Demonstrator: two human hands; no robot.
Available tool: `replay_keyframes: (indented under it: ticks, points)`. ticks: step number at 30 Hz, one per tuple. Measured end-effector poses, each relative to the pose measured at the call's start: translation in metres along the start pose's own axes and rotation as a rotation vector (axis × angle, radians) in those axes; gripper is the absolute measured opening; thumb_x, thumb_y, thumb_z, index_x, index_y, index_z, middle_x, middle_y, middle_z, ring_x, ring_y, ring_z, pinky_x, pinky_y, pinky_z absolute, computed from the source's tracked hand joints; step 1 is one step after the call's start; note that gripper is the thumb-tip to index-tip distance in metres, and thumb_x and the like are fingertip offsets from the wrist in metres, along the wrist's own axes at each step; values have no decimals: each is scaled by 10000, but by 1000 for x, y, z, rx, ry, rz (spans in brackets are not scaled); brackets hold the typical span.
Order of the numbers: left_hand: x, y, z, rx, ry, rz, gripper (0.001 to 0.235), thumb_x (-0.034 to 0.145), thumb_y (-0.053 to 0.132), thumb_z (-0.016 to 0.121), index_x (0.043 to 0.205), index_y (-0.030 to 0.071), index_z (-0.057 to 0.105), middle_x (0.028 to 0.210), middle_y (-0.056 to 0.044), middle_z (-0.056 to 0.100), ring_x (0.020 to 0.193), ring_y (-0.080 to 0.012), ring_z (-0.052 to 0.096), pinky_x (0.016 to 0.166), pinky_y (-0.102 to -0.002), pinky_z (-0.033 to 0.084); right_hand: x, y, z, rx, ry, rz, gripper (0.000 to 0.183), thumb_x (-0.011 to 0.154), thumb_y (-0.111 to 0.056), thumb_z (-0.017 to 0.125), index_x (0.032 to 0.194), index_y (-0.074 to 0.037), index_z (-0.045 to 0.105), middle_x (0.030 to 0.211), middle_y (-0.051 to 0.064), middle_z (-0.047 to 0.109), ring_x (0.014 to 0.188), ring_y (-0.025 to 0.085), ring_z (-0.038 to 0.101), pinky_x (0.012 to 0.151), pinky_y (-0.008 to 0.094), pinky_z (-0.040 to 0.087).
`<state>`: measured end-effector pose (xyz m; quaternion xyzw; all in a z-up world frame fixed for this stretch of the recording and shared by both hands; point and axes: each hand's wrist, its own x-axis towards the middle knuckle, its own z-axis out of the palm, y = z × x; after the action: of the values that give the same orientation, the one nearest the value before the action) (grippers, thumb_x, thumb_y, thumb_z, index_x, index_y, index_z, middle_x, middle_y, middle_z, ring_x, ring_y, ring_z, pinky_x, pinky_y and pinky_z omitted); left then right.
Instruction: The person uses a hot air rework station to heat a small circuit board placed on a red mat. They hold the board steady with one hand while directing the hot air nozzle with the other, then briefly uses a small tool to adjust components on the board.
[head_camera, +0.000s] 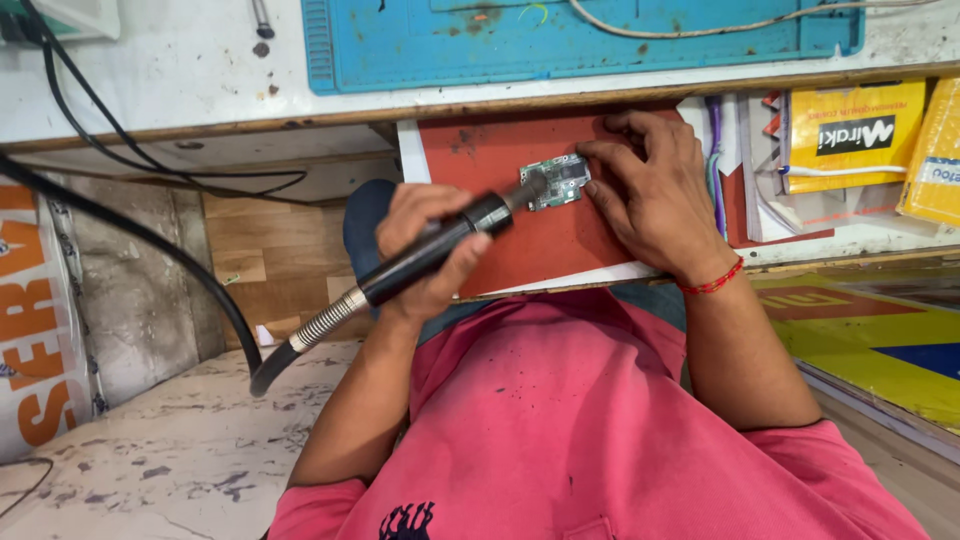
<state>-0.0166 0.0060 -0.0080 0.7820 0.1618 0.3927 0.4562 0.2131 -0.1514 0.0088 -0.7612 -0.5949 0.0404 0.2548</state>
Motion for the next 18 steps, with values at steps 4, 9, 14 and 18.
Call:
replay_keyframes:
  ticks: [4,9,14,18]
  points:
    - [-3,1,1,-52,-85,11,385,904,357,803,1085,35,694,1000,-116,718,932,-236,700,842,-349,570,-2,0,0,6,-21,24,352,964,-182,752,1311,-143,706,1382,117,564,1207,341,492,1062,466,396]
    - [-3,2,2,-53,-159,103,373,884,327,830,1078,38,694,1000,-115,723,940,-248,701,866,-367,574,0,0,-1,0,-19,16,351,967,-175,738,1315,-135,705,1385,117,561,1211,342,489,1060,465,389]
    - [1,3,2,9,-104,86,379,878,310,830,1095,36,683,1010,-109,711,941,-251,689,852,-364,556,0,0,-1,12,-20,22,353,966,-173,737,1315,-142,703,1385,115,565,1200,337,491,1058,462,392]
    - [2,6,0,47,-27,-79,395,898,290,837,1130,10,683,1030,-123,717,902,-241,667,805,-339,550,1,-1,-1,0,-19,21,356,958,-173,740,1311,-149,704,1387,112,570,1203,337,496,1058,458,394]
